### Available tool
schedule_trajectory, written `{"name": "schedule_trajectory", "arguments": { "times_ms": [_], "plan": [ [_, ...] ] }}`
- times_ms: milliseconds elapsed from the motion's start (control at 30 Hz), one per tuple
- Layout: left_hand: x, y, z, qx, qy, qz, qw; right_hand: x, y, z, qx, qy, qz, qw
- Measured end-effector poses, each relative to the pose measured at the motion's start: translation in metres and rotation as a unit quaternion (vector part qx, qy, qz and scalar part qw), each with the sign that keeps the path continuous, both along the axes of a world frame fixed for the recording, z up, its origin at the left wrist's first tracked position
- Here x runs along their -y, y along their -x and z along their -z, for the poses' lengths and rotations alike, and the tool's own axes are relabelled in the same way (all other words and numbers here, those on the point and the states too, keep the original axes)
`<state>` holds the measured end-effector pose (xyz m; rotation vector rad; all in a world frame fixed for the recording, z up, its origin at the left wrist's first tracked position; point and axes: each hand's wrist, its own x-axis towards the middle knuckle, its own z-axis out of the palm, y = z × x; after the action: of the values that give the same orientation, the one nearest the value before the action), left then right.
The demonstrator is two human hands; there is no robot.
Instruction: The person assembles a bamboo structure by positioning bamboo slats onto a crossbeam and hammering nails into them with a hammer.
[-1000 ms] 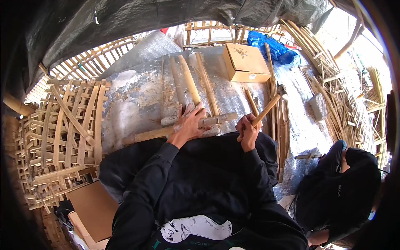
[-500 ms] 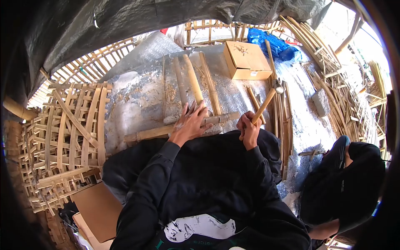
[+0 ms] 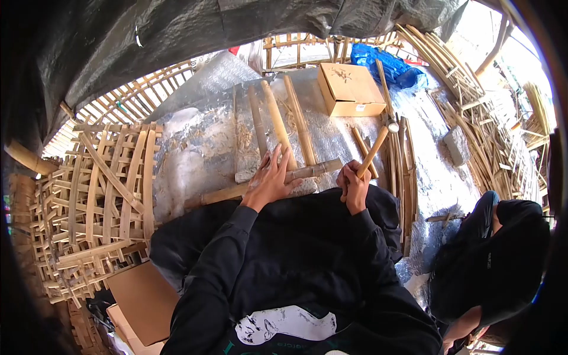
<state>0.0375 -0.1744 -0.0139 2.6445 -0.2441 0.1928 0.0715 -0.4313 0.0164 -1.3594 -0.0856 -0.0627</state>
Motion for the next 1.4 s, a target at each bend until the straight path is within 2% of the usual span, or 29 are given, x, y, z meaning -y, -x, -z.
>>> {"name": "schedule_trajectory", "arguments": {
  "times_ms": [67,233,467,567,767,833,1067,1400],
  "plan": [
    [0.001,0.000,-0.003,-0.032,-0.004,0.001,0.999,0.001,0.001,-0.001,-0.003,0.000,-0.010,1.000],
    [0.004,-0.001,-0.002,0.026,-0.049,0.002,0.998,-0.003,0.004,-0.010,-0.019,0.005,0.000,1.000],
    [0.003,-0.002,-0.006,0.009,-0.063,0.001,0.998,0.002,0.001,-0.001,-0.028,0.009,-0.016,0.999],
    [0.004,0.000,-0.006,0.041,-0.053,0.009,0.998,0.000,0.001,-0.001,-0.033,0.009,-0.005,0.999],
    [0.007,0.002,-0.011,0.004,-0.054,0.008,0.999,0.000,0.004,-0.012,-0.041,0.042,-0.005,0.998],
    [0.009,0.001,-0.007,0.012,-0.077,-0.005,0.997,-0.001,0.003,-0.007,-0.039,0.032,-0.003,0.999],
    [0.007,-0.005,0.002,0.014,-0.054,0.013,0.998,-0.003,0.002,-0.002,-0.022,0.011,0.000,1.000],
    [0.009,-0.003,-0.011,-0.026,-0.065,0.013,0.997,-0.003,0.005,-0.007,-0.035,0.019,-0.020,0.999]
  ]
}}
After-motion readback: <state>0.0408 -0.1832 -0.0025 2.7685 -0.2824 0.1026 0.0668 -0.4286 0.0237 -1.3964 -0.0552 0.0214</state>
